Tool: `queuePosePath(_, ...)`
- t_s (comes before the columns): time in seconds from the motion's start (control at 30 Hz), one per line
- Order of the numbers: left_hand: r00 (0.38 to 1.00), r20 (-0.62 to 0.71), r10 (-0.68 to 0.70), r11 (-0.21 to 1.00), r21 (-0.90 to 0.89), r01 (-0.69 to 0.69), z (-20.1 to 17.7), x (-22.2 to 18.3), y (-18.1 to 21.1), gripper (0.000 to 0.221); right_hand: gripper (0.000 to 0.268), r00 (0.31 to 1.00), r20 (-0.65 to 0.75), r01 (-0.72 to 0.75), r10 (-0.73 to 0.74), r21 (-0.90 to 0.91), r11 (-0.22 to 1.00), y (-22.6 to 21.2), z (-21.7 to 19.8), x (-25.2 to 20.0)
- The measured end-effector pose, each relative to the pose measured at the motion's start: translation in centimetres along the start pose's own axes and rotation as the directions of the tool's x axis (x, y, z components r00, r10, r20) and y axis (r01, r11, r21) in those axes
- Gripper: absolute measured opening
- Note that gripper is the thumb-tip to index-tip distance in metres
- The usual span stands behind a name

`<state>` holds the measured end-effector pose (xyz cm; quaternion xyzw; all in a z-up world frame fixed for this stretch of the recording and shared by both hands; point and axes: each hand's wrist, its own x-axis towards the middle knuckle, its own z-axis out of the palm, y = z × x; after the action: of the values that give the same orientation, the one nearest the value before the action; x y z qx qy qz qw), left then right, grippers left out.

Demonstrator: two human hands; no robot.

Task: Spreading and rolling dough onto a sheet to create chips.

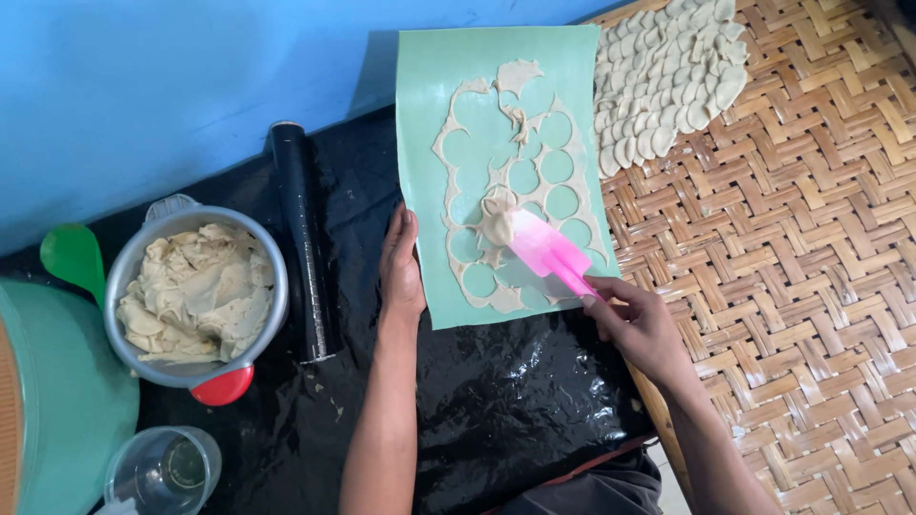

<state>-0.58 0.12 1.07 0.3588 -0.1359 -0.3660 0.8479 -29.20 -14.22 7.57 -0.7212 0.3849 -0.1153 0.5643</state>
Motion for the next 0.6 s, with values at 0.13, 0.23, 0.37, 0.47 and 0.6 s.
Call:
queuePosePath(0.13,1.000,0.009,-0.004,1.000,0.003,0.004,-0.5,0.0,-0.3,0.046,0.040,0.996,-0.029,-0.078,0.084,0.165,0.983,1.4,-0.9,0.2)
queuePosePath(0.23,0.999,0.040,0.010,1.000,-0.028,-0.009,-1.2,0.2,-0.9,0.046,0.039,0.987,-0.146,-0.041,0.072,0.205,0.978,2.0,-2.2,0.2)
queuePosePath(0.37,1.000,0.029,0.009,1.000,-0.012,-0.009,-1.2,0.3,-1.0,0.047,0.038,0.882,-0.461,0.008,-0.092,-0.180,0.984,2.3,-5.0,1.2)
queuePosePath(0.47,1.000,0.026,0.017,1.000,0.009,-0.017,0.0,0.1,-0.2,0.048,0.037,0.817,-0.560,-0.056,-0.140,-0.319,0.946,2.9,-7.3,2.4)
queuePosePath(0.6,1.000,0.011,-0.001,1.000,0.010,0.001,0.8,-0.1,0.4,0.049,0.037,0.768,-0.610,-0.085,-0.196,-0.399,0.913,4.4,-9.7,4.4)
